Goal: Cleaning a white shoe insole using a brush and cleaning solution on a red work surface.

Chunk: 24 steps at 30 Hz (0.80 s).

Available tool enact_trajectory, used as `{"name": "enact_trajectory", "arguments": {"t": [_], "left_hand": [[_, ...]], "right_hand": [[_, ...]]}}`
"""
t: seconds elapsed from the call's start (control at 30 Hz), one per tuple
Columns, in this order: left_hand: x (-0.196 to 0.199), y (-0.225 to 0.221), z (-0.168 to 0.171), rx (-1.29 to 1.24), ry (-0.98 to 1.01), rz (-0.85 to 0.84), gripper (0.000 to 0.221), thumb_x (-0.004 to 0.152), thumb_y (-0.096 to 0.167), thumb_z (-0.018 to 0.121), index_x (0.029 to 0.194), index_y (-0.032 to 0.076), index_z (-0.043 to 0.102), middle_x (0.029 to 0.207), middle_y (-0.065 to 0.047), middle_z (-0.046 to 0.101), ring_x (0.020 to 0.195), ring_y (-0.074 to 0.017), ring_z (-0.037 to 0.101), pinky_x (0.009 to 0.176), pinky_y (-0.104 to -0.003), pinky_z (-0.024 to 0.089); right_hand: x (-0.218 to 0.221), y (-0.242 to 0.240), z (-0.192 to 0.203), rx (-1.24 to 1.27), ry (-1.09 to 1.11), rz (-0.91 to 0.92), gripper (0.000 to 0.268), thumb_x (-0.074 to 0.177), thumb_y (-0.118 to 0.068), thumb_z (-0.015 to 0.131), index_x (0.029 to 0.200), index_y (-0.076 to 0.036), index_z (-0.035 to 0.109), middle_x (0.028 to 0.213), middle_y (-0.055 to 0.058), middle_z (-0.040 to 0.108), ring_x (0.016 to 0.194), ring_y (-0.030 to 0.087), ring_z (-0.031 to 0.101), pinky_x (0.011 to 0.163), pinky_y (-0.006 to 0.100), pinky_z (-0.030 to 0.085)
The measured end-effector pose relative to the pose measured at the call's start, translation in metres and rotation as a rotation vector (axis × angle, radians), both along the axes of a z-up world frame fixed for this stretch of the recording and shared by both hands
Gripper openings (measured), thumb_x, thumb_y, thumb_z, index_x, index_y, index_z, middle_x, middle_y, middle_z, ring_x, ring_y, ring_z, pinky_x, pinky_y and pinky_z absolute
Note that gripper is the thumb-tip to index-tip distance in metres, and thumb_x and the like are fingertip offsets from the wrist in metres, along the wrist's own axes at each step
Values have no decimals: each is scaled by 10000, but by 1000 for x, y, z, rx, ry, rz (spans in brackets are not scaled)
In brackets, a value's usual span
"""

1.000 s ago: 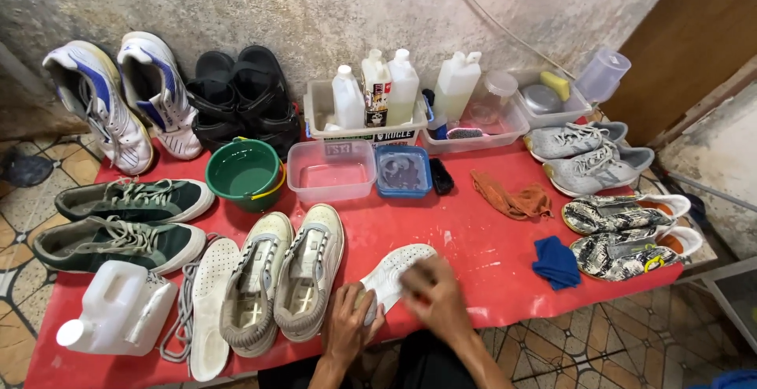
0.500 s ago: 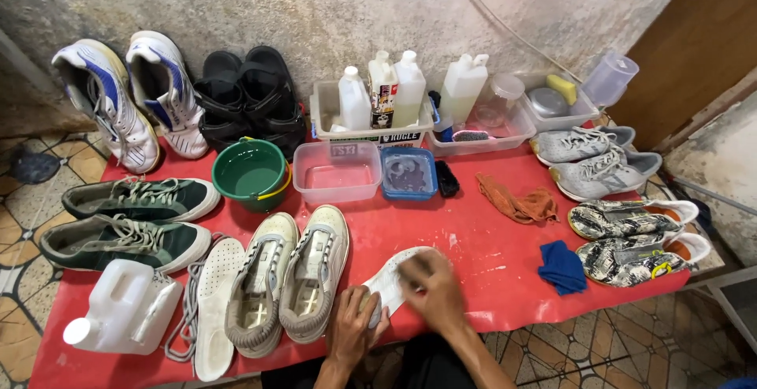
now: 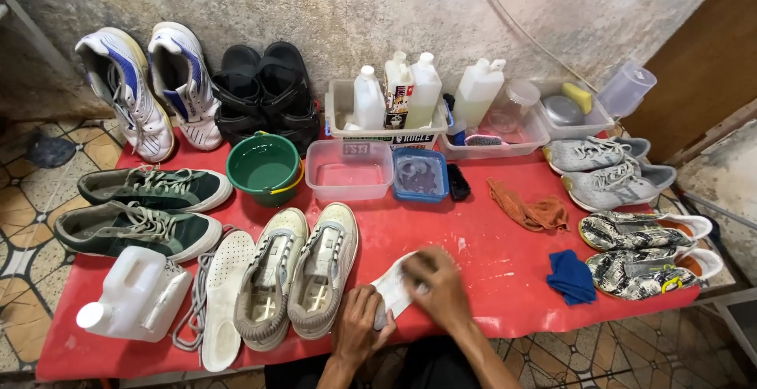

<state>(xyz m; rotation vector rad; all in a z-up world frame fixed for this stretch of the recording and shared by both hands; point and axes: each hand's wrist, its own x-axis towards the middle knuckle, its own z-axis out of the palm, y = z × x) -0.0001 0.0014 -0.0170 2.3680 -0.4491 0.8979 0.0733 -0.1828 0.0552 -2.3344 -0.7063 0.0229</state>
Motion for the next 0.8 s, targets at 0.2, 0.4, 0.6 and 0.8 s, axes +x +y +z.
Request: {"name": "enact_trajectory", "arguments": {"t": [0.2,0.4,0.6,0.8], "left_hand": [[-1,1,7,-23,32,-42,215,798,145,669,929,-1,580,1037,-201,592,944,-372,569,864,-437,512],[-3,1,13,-23,71,-4,217,772,153,682,875,26,540,1056,-198,545,926,-362,549,823,-424,505],[-3,2,-3,14,106,22,207,790,171,682,891,34,564,986,-180,537,873,-317,526,754,-415,510],[-2,-1,2,12,35,14,197,767,144,676,857,33,541,916,-172,512,836,-327,498,744,-425,487]], "right_hand": [[1,4,-11,-60,-223,86,371,865,-326,779,1219,-226,737,1353,61,562,1349,373,433,869,553,622],[-1,19,18,90,93,-97,427,887,-260,770,1246,-72,638,1363,171,503,1168,309,625,882,379,685],[10,8,-11,-366,-292,-248,374,890,-431,706,1236,-291,704,1308,105,588,1212,359,541,784,483,663],[12,-18,-12,-220,-389,-236,263,865,-337,768,1107,-232,762,1143,103,602,1050,342,568,707,436,606]]}}
